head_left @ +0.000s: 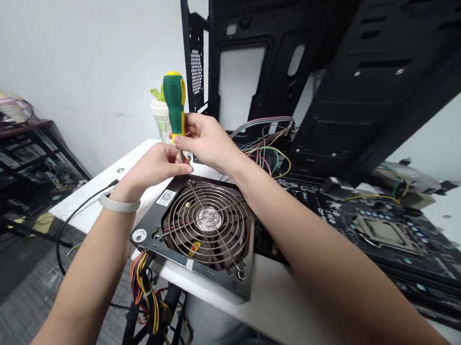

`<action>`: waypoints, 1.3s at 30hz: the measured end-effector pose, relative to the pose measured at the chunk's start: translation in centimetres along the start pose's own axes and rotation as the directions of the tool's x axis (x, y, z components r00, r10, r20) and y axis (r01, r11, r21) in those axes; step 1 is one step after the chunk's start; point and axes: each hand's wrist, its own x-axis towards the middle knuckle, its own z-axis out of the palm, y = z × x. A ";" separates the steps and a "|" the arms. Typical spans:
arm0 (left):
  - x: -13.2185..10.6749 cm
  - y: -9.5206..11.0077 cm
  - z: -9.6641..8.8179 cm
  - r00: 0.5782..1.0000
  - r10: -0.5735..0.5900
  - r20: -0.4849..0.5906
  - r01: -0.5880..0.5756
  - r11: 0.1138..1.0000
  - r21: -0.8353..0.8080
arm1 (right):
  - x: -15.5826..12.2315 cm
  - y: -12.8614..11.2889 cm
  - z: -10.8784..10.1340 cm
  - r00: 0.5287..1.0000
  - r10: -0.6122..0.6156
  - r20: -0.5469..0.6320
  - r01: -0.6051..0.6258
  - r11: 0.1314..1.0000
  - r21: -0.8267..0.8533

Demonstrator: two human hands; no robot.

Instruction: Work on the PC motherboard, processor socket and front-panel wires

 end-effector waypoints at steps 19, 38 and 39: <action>-0.1 0.1 -0.4 0.998 0.055 -0.040 -0.057 0.997 -0.050 | -0.4 -0.4 -0.2 0.997 0.030 -0.076 -0.038 0.994 -0.102; 0.3 -0.3 -1.0 0.998 0.055 0.033 -0.053 0.997 -0.052 | -0.7 -0.7 0.1 0.990 0.017 -0.143 -0.048 0.975 -0.217; 0.3 -0.3 -1.1 0.998 0.051 0.035 -0.049 0.998 -0.049 | -0.7 -0.7 0.1 0.989 0.018 -0.148 -0.051 0.974 -0.222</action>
